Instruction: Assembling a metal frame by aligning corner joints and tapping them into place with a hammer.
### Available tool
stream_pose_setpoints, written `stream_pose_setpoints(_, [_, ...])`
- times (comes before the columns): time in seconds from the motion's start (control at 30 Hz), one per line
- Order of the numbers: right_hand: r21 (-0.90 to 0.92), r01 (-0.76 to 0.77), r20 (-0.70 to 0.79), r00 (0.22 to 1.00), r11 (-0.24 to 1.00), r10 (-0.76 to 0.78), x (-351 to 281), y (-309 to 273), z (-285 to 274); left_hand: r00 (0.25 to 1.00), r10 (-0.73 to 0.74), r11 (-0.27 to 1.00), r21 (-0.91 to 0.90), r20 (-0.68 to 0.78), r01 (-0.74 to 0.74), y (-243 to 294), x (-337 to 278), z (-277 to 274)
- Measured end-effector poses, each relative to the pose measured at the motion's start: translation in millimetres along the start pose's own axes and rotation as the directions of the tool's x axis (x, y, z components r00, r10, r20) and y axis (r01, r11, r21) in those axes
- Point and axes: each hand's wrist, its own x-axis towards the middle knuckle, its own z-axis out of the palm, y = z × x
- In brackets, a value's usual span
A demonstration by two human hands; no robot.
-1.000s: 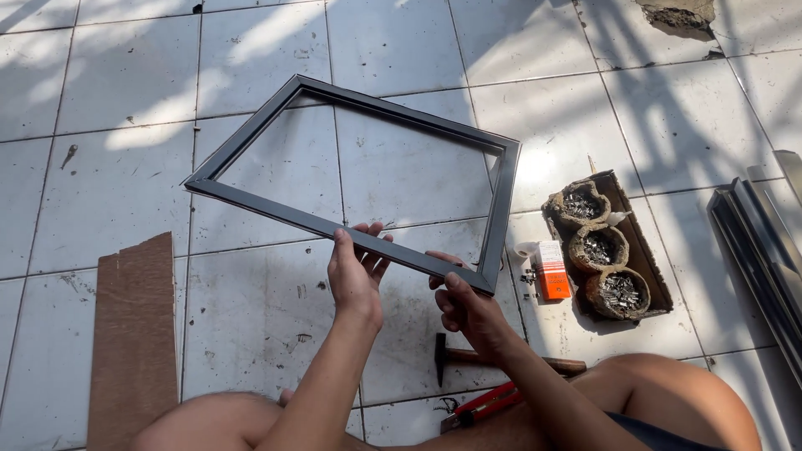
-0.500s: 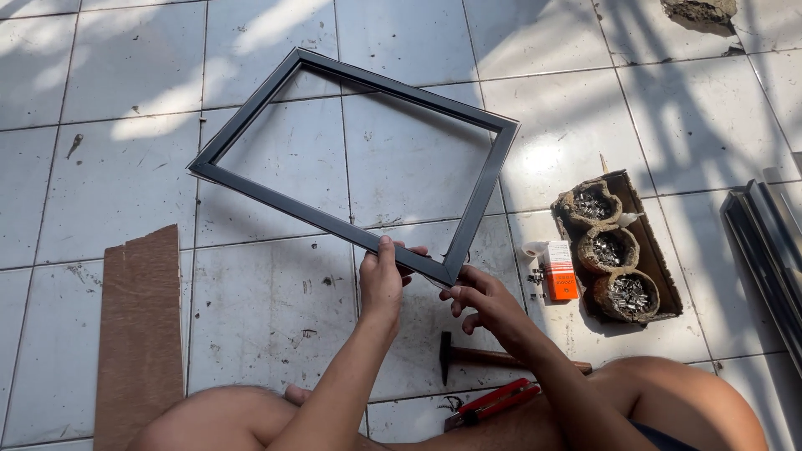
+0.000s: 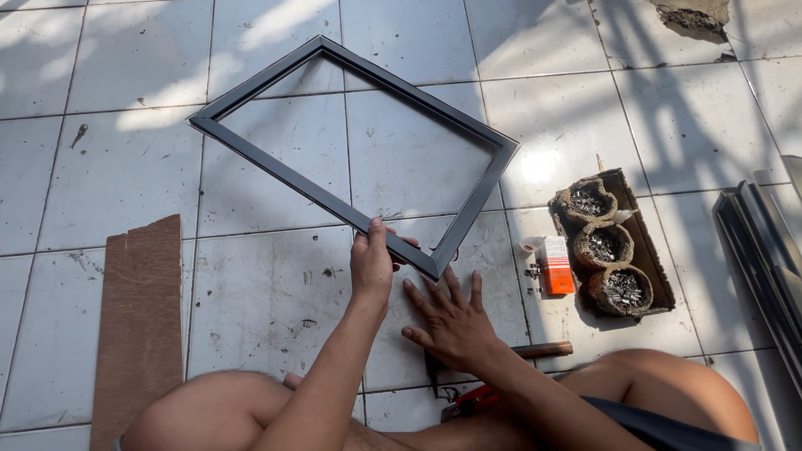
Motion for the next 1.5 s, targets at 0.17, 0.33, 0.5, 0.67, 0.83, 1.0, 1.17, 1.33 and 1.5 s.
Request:
stream_pose_setpoints(0.17, [0.141, 0.091, -0.092, 0.993, 0.986, -0.078, -5.5, -1.0, -8.4, 1.0, -0.005, 1.0, 0.006, -0.006, 0.005, 0.3, -2.3, -1.7])
stream_pose_setpoints(0.33, [0.834, -0.234, -0.028, 0.886, 0.5, 0.462, 11.2, 30.8, 2.1, 0.996, -0.084, 0.996, 0.017, -0.019, 0.084, -10.4, 1.9, -5.4])
stream_pose_setpoints(0.5, [0.923, 0.135, 0.085, 0.842, -0.361, 0.533, 9.4, 43.8, -27.3, 0.997, -0.04, 0.997, 0.067, -0.068, 0.044, -20.7, 6.0, -3.6])
stream_pose_setpoints(0.67, [0.901, 0.042, 0.13, 0.924, -0.431, 0.361, 22.9, 51.3, -14.7, 0.994, -0.078, 0.996, 0.03, -0.075, 0.08, -29.4, 11.2, -3.1])
stream_pose_setpoints(0.83, [0.971, -0.16, 0.201, 0.949, -0.176, 0.244, 20.8, 46.5, -17.5, 0.984, -0.136, 0.99, 0.023, -0.116, 0.14, -23.2, 5.9, -4.7])
stream_pose_setpoints(1.0, [0.98, -0.184, 0.163, 0.959, 0.07, 0.233, 30.6, 55.0, 2.8, 0.98, -0.196, 0.981, -0.017, -0.042, 0.195, -30.0, 9.2, -0.7])
stream_pose_setpoints(1.17, [0.934, -0.218, 0.119, 0.937, 0.283, 0.327, 36.1, 62.2, 14.8, 0.946, -0.298, 0.954, 0.084, 0.13, 0.289, -48.8, 7.7, 6.6])
stream_pose_setpoints(1.33, [0.839, -0.276, 0.093, 0.921, 0.468, 0.378, 17.5, 57.8, -6.7, 0.916, -0.339, 0.901, 0.354, 0.215, 0.251, -47.2, 4.2, 6.1])
stream_pose_setpoints(1.5, [0.391, -0.476, -0.059, 0.841, 0.788, 0.538, -29.7, 81.5, -47.5, 0.947, -0.25, 0.727, 0.685, 0.199, 0.048, -48.6, 4.3, 0.6])
